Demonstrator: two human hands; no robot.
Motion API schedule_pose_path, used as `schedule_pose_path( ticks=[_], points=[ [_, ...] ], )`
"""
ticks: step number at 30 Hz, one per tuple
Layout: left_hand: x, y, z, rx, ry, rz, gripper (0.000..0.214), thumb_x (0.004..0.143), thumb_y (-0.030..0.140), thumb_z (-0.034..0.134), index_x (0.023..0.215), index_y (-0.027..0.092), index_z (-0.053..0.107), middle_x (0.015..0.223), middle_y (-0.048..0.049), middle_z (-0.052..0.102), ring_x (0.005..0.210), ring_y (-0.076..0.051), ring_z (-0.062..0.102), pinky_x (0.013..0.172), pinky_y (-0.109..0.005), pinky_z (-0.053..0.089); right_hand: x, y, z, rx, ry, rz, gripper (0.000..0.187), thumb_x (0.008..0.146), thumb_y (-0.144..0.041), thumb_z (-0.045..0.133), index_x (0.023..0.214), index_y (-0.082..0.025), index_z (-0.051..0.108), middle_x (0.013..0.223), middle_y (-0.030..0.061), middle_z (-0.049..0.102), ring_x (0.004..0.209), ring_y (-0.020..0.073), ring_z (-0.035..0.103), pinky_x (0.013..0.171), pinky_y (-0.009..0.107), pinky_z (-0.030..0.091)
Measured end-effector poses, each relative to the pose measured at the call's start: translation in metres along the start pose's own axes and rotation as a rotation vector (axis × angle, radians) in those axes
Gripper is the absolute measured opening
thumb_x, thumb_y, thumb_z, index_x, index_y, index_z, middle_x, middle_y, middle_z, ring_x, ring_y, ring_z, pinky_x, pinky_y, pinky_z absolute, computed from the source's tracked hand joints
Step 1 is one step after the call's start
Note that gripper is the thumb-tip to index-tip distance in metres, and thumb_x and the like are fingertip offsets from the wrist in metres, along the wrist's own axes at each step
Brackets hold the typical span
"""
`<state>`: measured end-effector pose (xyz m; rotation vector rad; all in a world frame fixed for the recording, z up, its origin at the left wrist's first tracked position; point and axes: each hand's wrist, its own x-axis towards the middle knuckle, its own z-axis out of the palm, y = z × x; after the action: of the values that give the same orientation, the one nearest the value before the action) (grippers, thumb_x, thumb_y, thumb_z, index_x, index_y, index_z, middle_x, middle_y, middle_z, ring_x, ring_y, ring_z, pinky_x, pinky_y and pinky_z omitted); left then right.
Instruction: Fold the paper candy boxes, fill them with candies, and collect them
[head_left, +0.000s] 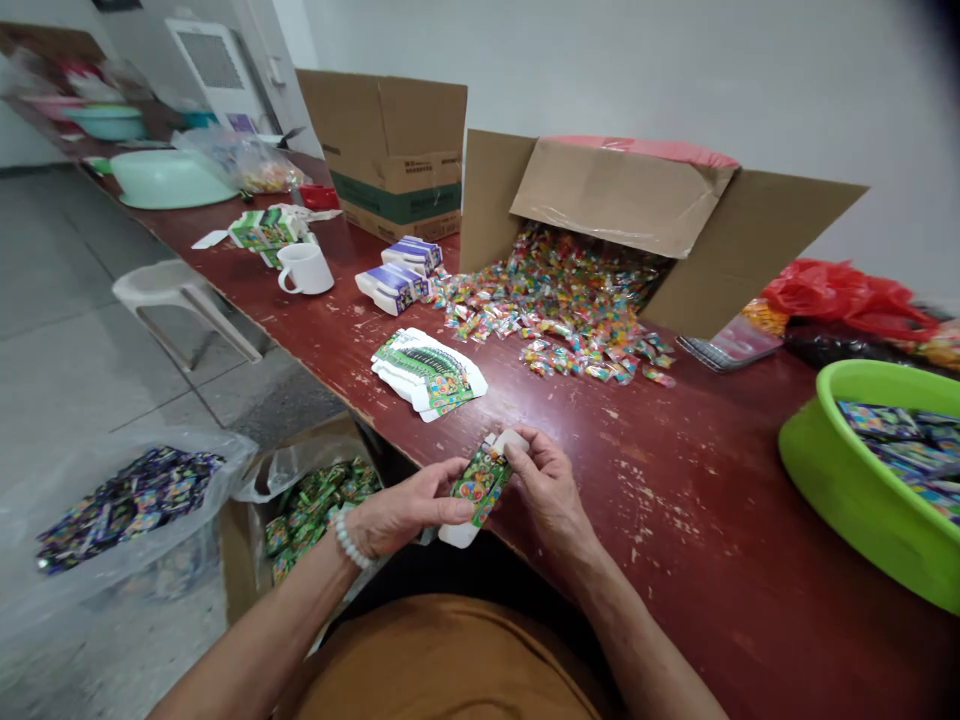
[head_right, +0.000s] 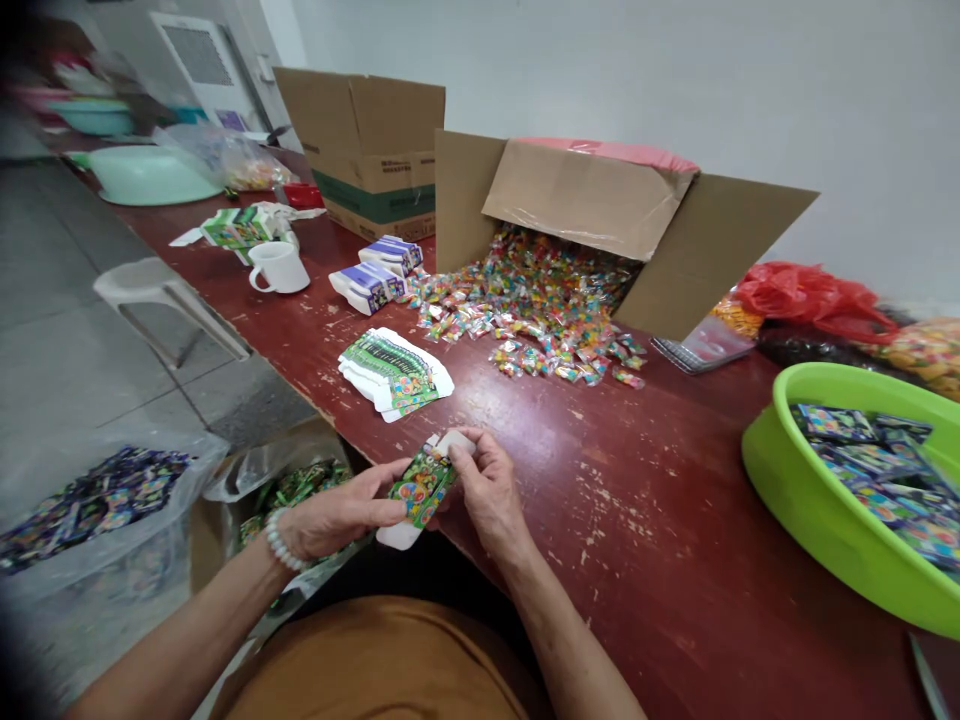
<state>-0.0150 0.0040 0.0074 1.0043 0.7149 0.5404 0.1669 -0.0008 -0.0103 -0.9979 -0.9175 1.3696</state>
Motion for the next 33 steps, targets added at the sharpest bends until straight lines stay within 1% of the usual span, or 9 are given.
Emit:
schedule_pose_path(
  ticks=[3,7,11,17,19,22,24,29,33],
  points=[
    [0.002,-0.004,0.009,-0.162,-0.267,-0.073,0.053,0.065,0.047,0.079,0.103,0.012,0.067,0.096,-0.014,0.071,0.083,-0.024,0.068,0.076,-0.033,0.049,-0.01,-0.011,0.003,-0.026,-0.164,0.07,0.025,0.084,-0.04,0.069,0.1,-0.022,0.064,0.075,-0.0025,0.062,0.055,0.0084,0.053,0.05,0.018,0.045],
    [0.008,-0.007,0.015,-0.151,-0.308,-0.08,0.049,0.059,0.05,0.082,0.087,0.011,0.072,0.078,-0.0116,0.071,0.066,-0.022,0.067,0.063,-0.03,0.05,-0.021,-0.02,0.004,0.051,-0.291,0.168,0.039,0.086,-0.041,0.066,0.119,-0.026,0.056,0.077,-0.0039,0.06,0.041,0.0048,0.047,0.038,0.016,0.04],
    [0.008,-0.008,0.016,-0.129,-0.212,-0.035,0.047,0.056,0.046,0.085,0.085,0.012,0.072,0.075,-0.0093,0.071,0.065,-0.022,0.068,0.061,-0.029,0.051,-0.026,-0.023,0.001,0.049,-0.311,0.136,0.06,0.081,-0.035,0.073,0.133,-0.03,0.045,0.095,-0.0003,0.063,0.051,0.0063,0.054,0.043,0.017,0.045],
    [0.003,-0.003,0.021,-0.148,-0.071,-0.055,0.037,0.062,0.033,0.085,0.087,0.012,0.069,0.076,-0.0072,0.072,0.059,-0.02,0.069,0.057,-0.029,0.056,-0.027,-0.024,0.0,-0.021,-0.304,0.027,0.068,0.078,-0.037,0.074,0.138,-0.028,0.042,0.118,0.0083,0.061,0.082,0.0174,0.063,0.055,0.023,0.053],
    [0.004,-0.002,0.023,-0.126,-0.013,-0.039,0.036,0.065,0.035,0.084,0.086,0.012,0.068,0.074,-0.0061,0.071,0.058,-0.019,0.069,0.056,-0.028,0.055,-0.028,-0.021,0.002,-0.004,-0.278,0.047,0.064,0.078,-0.038,0.074,0.134,-0.028,0.046,0.116,0.0077,0.062,0.075,0.0155,0.062,0.05,0.022,0.052],
    [0.008,-0.003,0.025,-0.057,0.091,0.032,0.034,0.071,0.039,0.08,0.086,0.012,0.067,0.069,-0.0033,0.068,0.055,-0.015,0.065,0.057,-0.027,0.054,-0.027,-0.015,0.003,0.002,-0.253,0.139,0.038,0.083,-0.041,0.068,0.114,-0.022,0.061,0.084,0.0016,0.066,0.051,0.0089,0.052,0.044,0.022,0.048],
    [0.012,-0.003,0.025,0.038,0.13,0.083,0.032,0.074,0.039,0.078,0.085,0.011,0.066,0.071,-0.0027,0.068,0.062,-0.015,0.064,0.062,-0.026,0.053,-0.025,-0.011,0.002,-0.044,-0.191,0.122,0.029,0.084,-0.042,0.067,0.1,-0.019,0.066,0.071,-0.0005,0.064,0.05,0.0092,0.052,0.05,0.024,0.049],
    [0.014,0.001,0.028,0.174,0.285,0.22,0.038,0.076,0.03,0.075,0.108,0.017,0.058,0.104,-0.0047,0.069,0.093,-0.017,0.065,0.082,-0.028,0.053,-0.016,-0.015,-0.002,-0.213,0.03,-0.057,0.023,0.085,-0.04,0.065,0.092,-0.018,0.068,0.084,0.0029,0.071,0.071,0.0151,0.063,0.067,0.027,0.052],
    [0.01,-0.005,0.034,0.19,0.509,0.374,0.053,0.074,0.028,0.075,0.118,0.024,0.045,0.095,-0.0012,0.068,0.082,-0.016,0.068,0.076,-0.03,0.057,-0.015,-0.015,-0.003,-0.13,0.049,-0.039,0.028,0.084,-0.038,0.067,0.105,-0.02,0.061,0.087,0.002,0.071,0.074,0.0156,0.065,0.067,0.027,0.053]
  ],
)
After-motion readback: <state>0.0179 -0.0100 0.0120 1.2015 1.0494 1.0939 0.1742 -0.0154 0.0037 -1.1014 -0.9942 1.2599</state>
